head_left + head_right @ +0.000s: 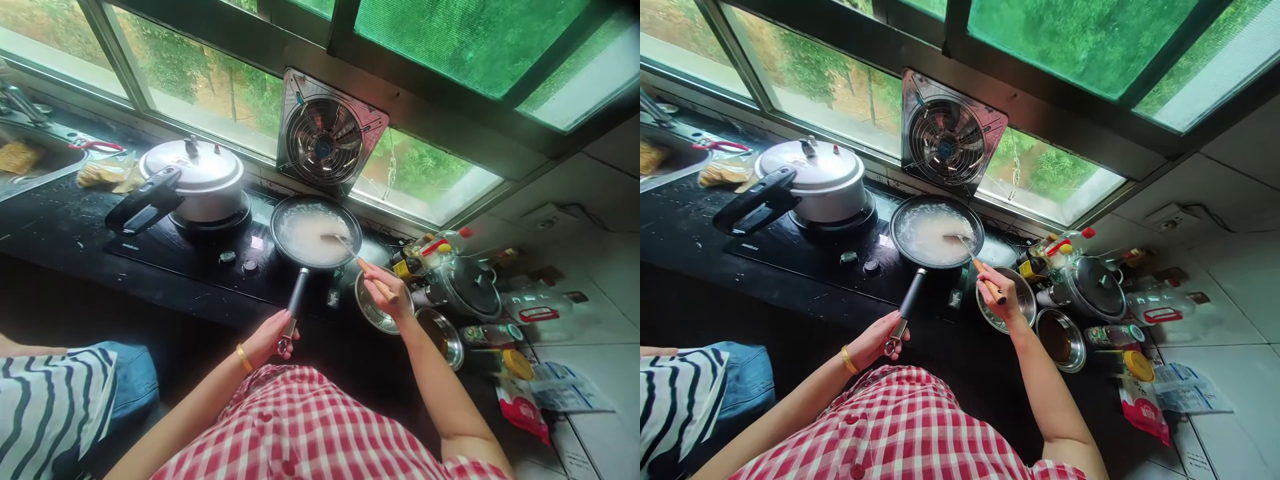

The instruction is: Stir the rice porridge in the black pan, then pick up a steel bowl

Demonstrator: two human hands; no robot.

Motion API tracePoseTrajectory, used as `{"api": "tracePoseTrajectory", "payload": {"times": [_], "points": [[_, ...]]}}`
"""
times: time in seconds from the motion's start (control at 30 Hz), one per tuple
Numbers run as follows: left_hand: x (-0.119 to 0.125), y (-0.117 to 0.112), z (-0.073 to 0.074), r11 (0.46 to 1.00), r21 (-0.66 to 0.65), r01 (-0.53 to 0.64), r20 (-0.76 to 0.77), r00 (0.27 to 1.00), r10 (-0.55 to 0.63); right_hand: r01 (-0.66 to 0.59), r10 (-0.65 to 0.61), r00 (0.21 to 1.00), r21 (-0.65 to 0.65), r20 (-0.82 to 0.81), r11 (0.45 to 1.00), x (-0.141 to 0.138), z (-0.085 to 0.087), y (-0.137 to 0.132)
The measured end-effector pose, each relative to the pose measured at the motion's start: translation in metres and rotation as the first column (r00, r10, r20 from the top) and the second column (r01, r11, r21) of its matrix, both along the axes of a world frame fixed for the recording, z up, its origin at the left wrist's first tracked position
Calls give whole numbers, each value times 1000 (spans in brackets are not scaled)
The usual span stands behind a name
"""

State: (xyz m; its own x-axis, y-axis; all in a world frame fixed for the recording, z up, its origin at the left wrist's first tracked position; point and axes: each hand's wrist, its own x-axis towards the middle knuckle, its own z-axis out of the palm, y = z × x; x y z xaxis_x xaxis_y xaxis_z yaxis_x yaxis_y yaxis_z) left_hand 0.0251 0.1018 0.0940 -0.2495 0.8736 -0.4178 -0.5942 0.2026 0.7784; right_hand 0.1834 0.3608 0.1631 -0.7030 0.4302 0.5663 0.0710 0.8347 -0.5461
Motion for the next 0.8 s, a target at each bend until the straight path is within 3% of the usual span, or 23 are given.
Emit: {"api": "tracePoseTrajectory", "payload": {"times": [0.2, 0.37, 0.47, 0.53, 0.67, 0.8], "points": [[3, 1, 0, 1000, 20, -14, 0, 1000, 14, -26, 20, 997, -71, -80, 997, -37, -22, 15], [4, 3, -1, 999, 26, -22, -8, 1000, 23, 2, -92, 960, -322, -264, 947, -67, -34, 23], [4, 3, -1, 999, 27, -30, -7, 1000, 30, -36, -212, 892, -531, -399, 846, -73, -28, 26], [4, 3, -1, 999, 26, -32, -10, 999, 32, -71, -270, 849, -604, -454, 794, -70, -19, 27], [5, 3, -1, 999, 18, -40, -19, 999, 40, -96, -282, 812, -595, -510, 798, -56, -3, 33], [6, 3, -1, 998, 19, -59, -13, 998, 60, -82, -321, 794, -614, -516, 785, -52, -2, 49]]}}
